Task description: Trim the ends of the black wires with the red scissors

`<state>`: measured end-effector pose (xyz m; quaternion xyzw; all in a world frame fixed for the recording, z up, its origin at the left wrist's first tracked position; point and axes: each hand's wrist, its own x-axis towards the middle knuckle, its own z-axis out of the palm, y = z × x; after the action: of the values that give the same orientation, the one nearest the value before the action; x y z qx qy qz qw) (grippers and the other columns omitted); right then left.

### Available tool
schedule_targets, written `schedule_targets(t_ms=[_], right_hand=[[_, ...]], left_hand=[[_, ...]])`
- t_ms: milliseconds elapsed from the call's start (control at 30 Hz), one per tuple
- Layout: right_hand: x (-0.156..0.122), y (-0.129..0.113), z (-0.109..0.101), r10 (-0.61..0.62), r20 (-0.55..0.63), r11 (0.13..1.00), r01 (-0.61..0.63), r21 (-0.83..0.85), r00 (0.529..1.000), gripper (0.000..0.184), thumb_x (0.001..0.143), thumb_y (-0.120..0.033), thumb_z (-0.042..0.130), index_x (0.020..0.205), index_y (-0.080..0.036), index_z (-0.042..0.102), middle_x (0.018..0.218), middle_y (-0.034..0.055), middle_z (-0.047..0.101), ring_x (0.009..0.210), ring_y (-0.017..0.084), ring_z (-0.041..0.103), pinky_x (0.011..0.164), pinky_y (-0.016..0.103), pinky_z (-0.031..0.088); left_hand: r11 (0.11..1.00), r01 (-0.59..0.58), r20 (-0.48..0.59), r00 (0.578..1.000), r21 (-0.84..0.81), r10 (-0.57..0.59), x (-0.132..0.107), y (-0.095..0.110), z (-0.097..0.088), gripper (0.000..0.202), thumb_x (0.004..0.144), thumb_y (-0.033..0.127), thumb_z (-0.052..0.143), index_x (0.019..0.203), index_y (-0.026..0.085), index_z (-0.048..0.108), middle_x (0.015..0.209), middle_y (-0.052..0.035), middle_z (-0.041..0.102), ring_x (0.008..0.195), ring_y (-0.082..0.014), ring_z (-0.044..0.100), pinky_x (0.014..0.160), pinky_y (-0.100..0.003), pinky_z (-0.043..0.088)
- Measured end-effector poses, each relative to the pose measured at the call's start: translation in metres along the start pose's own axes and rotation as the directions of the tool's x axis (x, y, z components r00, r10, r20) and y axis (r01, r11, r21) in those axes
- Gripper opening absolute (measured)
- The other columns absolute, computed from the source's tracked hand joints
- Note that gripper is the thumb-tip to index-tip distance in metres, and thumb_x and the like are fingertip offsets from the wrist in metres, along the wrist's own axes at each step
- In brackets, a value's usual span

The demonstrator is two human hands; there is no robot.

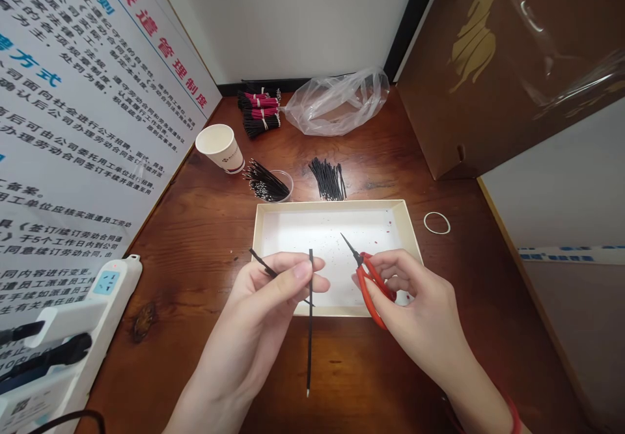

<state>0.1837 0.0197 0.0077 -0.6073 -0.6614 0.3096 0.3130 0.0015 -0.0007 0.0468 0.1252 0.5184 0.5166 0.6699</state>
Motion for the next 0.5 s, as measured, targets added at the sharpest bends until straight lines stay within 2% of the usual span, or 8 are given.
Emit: schedule_targets(t_ms=[133, 200, 267, 300, 333, 400, 500], right_hand=[[0.0, 0.001, 0.0, -0.011, 0.002, 1.0, 0.011, -0.003, 1.0, 0.007, 0.081, -0.023, 0.066, 0.077, -0.019, 0.062, 0.063, -0.003, 0.064, 0.051, 0.006, 0.056, 0.048, 0.014, 0.047], [0.001, 0.001, -0.001, -0.027, -0.008, 1.0, 0.027, -0.002, 1.0, 0.006, 0.081, -0.022, 0.066, 0.078, -0.02, 0.061, 0.064, -0.0032, 0.063, 0.052, 0.006, 0.056, 0.048, 0.014, 0.046], [0.001, 0.001, -0.002, -0.059, -0.007, 0.998, 0.059, 0.005, 0.998, 0.007, 0.081, -0.022, 0.065, 0.081, -0.02, 0.059, 0.066, -0.0029, 0.063, 0.053, 0.006, 0.056, 0.048, 0.015, 0.047], [0.0, 0.0, -0.003, -0.078, 0.003, 0.997, 0.078, 0.012, 0.997, 0.007, 0.081, -0.022, 0.065, 0.082, -0.02, 0.059, 0.067, -0.0027, 0.062, 0.054, 0.006, 0.056, 0.049, 0.016, 0.048], [0.0, -0.001, -0.003, -0.098, 0.011, 0.995, 0.098, 0.022, 0.995, 0.007, 0.082, -0.022, 0.065, 0.083, -0.019, 0.058, 0.067, -0.0027, 0.062, 0.054, 0.007, 0.055, 0.05, 0.016, 0.048], [-0.002, -0.004, -0.003, -0.137, 0.022, 0.99, 0.136, 0.032, 0.99, 0.006, 0.082, -0.021, 0.064, 0.083, -0.02, 0.058, 0.066, -0.0035, 0.061, 0.054, 0.006, 0.054, 0.051, 0.016, 0.049], [-0.006, -0.008, -0.002, -0.195, 0.012, 0.981, 0.195, 0.019, 0.981, 0.007, 0.081, -0.017, 0.065, 0.082, -0.02, 0.059, 0.064, -0.0058, 0.06, 0.051, 0.003, 0.053, 0.049, 0.012, 0.047]], left_hand=[[0.998, -0.061, 0.006, 0.998, 0.03, 0.061, 0.003, -0.001, 0.003, 0.008, 0.065, 0.019, 0.085, 0.068, 0.024, 0.08, 0.068, -0.0011, 0.076, 0.069, -0.0103, 0.072, 0.072, -0.015, 0.057], [0.984, -0.151, 0.001, 0.989, 0.099, 0.151, 0.006, -0.003, 0.003, 0.006, 0.069, 0.021, 0.084, 0.068, 0.026, 0.08, 0.064, 0.0008, 0.075, 0.066, -0.0098, 0.071, 0.07, -0.016, 0.056], [0.931, -0.281, -0.006, 0.957, 0.235, 0.29, 0.012, -0.008, 0.002, 0.008, 0.072, 0.02, 0.082, 0.07, 0.028, 0.08, 0.063, 0.0023, 0.074, 0.064, -0.0105, 0.068, 0.068, -0.02, 0.055], [0.866, -0.364, 0.003, 0.922, 0.342, 0.387, 0.016, -0.011, 0.0, 0.009, 0.074, 0.019, 0.081, 0.072, 0.028, 0.081, 0.066, 0.0024, 0.075, 0.065, -0.0111, 0.067, 0.067, -0.021, 0.054], [0.764, -0.453, 0.028, 0.867, 0.459, 0.498, 0.02, -0.015, -0.003, 0.011, 0.074, 0.018, 0.08, 0.073, 0.029, 0.081, 0.067, 0.0024, 0.075, 0.065, -0.0113, 0.064, 0.063, -0.022, 0.051], [0.521, -0.572, 0.113, 0.734, 0.633, 0.669, 0.028, -0.022, -0.008, 0.015, 0.078, 0.014, 0.077, 0.078, 0.028, 0.081, 0.072, 0.0012, 0.077, 0.067, -0.0133, 0.06, 0.062, -0.025, 0.049], [0.274, -0.666, 0.268, 0.592, 0.693, 0.76, 0.035, -0.029, -0.015, 0.018, 0.082, 0.011, 0.074, 0.084, 0.027, 0.08, 0.08, 0.0008, 0.079, 0.069, -0.0142, 0.058, 0.063, -0.028, 0.049]])
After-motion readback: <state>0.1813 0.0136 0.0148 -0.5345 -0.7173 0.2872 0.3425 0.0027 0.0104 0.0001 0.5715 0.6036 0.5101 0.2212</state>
